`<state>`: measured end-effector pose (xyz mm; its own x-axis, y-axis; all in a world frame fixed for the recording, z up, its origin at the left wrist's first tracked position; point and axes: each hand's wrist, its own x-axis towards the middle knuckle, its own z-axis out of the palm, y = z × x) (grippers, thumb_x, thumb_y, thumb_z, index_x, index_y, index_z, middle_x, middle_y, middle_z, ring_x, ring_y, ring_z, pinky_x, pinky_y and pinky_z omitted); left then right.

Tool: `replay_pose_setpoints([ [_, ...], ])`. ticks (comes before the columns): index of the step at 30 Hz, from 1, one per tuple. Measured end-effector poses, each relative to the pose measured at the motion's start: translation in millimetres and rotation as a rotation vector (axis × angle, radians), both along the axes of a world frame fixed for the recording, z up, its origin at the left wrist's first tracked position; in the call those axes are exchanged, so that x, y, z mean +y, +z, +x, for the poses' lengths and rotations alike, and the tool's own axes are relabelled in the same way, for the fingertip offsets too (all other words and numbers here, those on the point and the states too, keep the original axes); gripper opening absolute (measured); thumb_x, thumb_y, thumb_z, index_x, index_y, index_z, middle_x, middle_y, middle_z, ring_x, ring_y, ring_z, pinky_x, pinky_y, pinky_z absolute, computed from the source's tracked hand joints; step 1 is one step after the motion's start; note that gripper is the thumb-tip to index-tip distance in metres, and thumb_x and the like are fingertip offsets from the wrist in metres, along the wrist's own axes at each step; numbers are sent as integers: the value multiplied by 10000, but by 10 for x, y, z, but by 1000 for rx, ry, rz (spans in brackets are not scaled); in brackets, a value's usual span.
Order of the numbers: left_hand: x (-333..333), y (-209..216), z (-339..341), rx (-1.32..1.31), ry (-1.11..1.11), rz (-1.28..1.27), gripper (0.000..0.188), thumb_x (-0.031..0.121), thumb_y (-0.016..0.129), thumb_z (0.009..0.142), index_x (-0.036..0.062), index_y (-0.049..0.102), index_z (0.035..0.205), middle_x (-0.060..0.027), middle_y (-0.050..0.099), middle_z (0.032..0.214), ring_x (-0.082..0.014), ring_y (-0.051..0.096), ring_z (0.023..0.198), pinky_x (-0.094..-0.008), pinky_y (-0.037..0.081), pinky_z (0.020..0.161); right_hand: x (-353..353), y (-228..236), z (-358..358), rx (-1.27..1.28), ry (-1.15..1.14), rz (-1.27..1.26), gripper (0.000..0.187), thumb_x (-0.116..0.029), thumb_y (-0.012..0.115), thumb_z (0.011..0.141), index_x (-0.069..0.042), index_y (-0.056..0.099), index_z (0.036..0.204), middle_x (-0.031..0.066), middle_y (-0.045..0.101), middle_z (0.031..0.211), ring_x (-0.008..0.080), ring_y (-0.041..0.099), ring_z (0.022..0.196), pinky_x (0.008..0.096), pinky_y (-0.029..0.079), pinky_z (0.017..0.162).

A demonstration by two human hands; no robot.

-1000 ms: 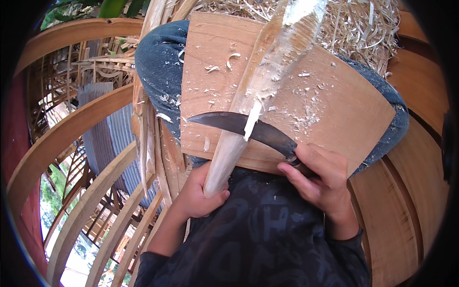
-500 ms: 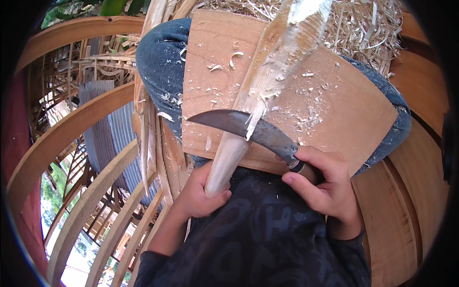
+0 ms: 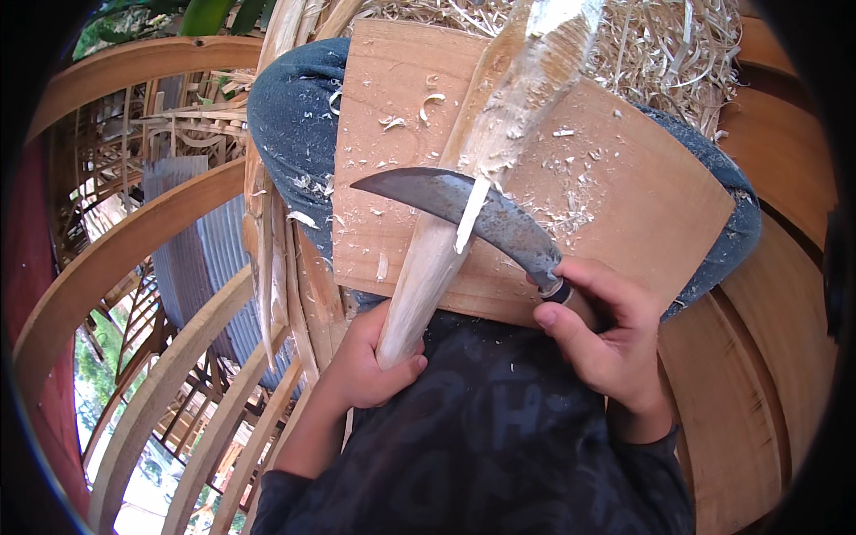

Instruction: The person sits cross-legged and uses a curved knife to shave a long wooden stick held between the legs. Wood shavings accumulate on the lap and surrounding area as the person repeatedly strokes the blade along the stick.

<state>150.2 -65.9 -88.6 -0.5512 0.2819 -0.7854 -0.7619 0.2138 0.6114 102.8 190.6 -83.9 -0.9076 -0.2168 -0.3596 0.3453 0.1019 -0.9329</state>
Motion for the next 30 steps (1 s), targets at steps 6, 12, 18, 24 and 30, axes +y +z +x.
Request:
replay_pose_setpoints([
  [6, -38, -33, 18, -1, -9, 16, 350, 199, 704, 681, 26, 488, 895, -41, 524, 725, -109, 506, 657, -259, 411, 596, -18, 11, 11, -21, 188, -87, 278, -12, 694, 769, 50, 602, 1023, 107, 650, 797, 124, 595, 599, 232, 455, 540],
  [12, 9, -8, 17, 6, 28, 2, 355, 200, 712, 681, 19, 497, 898, -39, 523, 737, -109, 511, 674, -268, 417, 611, 6, 93, -74, -188, 369, -54, 284, -47, 733, 752, 44, 622, 997, 147, 667, 813, 153, 644, 689, 245, 496, 650],
  [18, -29, 5, -29, 22, -78, 35, 320, 132, 662, 715, 20, 524, 981, -22, 563, 785, -101, 528, 725, -277, 440, 684, -8, 33, -36, -112, 45, -41, 291, -39, 736, 745, 44, 621, 1000, 134, 645, 753, 157, 607, 619, 249, 471, 592],
  [24, -10, -26, -14, 42, -21, 11, 351, 225, 720, 689, 24, 510, 886, -37, 531, 727, -107, 499, 664, -263, 412, 608, -21, 95, -62, -241, -20, -83, 280, -30, 711, 772, 50, 612, 1022, 76, 654, 829, 106, 615, 786, 224, 482, 715],
  [30, -13, -19, -21, 20, -36, 24, 358, 204, 714, 691, 21, 502, 914, -36, 529, 733, -100, 499, 673, -255, 410, 606, 27, 37, -8, -515, -89, -487, 344, -18, 656, 824, 20, 531, 1142, 96, 609, 1065, 132, 619, 810, 253, 495, 707],
])
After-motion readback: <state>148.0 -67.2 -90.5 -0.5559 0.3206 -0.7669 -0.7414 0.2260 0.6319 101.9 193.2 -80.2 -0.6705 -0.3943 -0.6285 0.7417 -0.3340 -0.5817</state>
